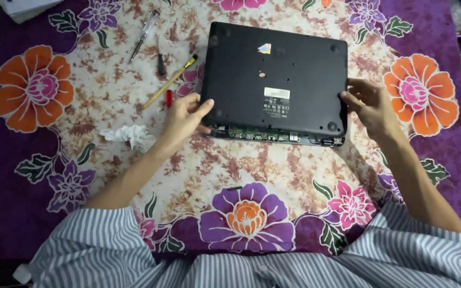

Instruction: Assembling a laptop by securing internal components with a screwdriver, attaching the back cover, and cleaning the exterior.

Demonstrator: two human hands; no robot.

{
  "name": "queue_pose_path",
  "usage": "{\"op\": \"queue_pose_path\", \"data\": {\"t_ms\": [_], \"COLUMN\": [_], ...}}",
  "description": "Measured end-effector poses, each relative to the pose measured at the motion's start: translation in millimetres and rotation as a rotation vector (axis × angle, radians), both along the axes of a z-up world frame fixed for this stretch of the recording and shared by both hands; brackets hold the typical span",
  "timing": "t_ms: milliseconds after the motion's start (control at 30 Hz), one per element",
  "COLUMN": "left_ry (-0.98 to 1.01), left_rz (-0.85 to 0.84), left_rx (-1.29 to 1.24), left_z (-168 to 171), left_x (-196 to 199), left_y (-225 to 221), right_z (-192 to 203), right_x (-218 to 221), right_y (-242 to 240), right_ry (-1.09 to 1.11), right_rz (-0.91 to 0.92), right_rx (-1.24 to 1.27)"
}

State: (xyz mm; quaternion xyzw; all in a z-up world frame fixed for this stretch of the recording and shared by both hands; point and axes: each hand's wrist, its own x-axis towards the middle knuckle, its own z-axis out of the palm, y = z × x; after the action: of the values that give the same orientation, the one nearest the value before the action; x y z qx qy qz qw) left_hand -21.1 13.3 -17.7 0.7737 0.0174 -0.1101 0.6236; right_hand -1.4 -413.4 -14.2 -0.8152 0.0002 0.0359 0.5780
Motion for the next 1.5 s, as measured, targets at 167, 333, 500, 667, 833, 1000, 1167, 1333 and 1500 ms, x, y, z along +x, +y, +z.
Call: {"op": "queue_pose_path", "data": {"t_ms": [167, 333, 500, 667, 833, 1000, 1167, 1333, 1500], "left_ry": [-0.355, -0.384, -0.377, -0.385, -0.384, -0.403, -0.49, -0.746, -0.803], "left_rz": [-0.068, -0.111, -0.147, -0.144, -0.143, -0.149, -0.15, -0.266, -0.278], "left_rx": [0.439, 0.636, 0.767, 0.797, 0.809, 0.9, 0.903, 0.841, 0.918], "left_z": [-19.7, -19.1, -22.5, -29.5, -31.3, -31.9, -1.0, 0.7, -40.0], "left_x": [4.3, -4.9, -12.8, -7.3, -7.1, -6.4, -3.9, -7.9, -1.5], "left_y": [10.8, 9.2, 8.8, 6.2, 5.2, 4.4, -15.5, -49.8, -58.1], "right_z": [1.2, 15.7, 18.1, -0.7, 6.1, -21.4, 10.1, -15.0, -21.2], "right_x": [-3.9, -12.9, -15.4, -9.5, -13.2, -15.0, -24.7, -20.4, -18.4], "right_y": [7.3, 16.1, 16.4, 2.5, 10.0, -3.6, 39.7, 58.6, 62.5], "right_ry": [0.049, 0.122, 0.114, 0.063, 0.075, -0.379, -0.647, -0.579, -0.394], "right_rz": [-0.012, -0.003, 0.008, 0.033, 0.025, 0.003, 0.096, 0.178, 0.2], "right_rx": [-0.061, -0.12, -0.169, -0.239, -0.268, -0.631, -0.764, -0.832, -0.973]}}
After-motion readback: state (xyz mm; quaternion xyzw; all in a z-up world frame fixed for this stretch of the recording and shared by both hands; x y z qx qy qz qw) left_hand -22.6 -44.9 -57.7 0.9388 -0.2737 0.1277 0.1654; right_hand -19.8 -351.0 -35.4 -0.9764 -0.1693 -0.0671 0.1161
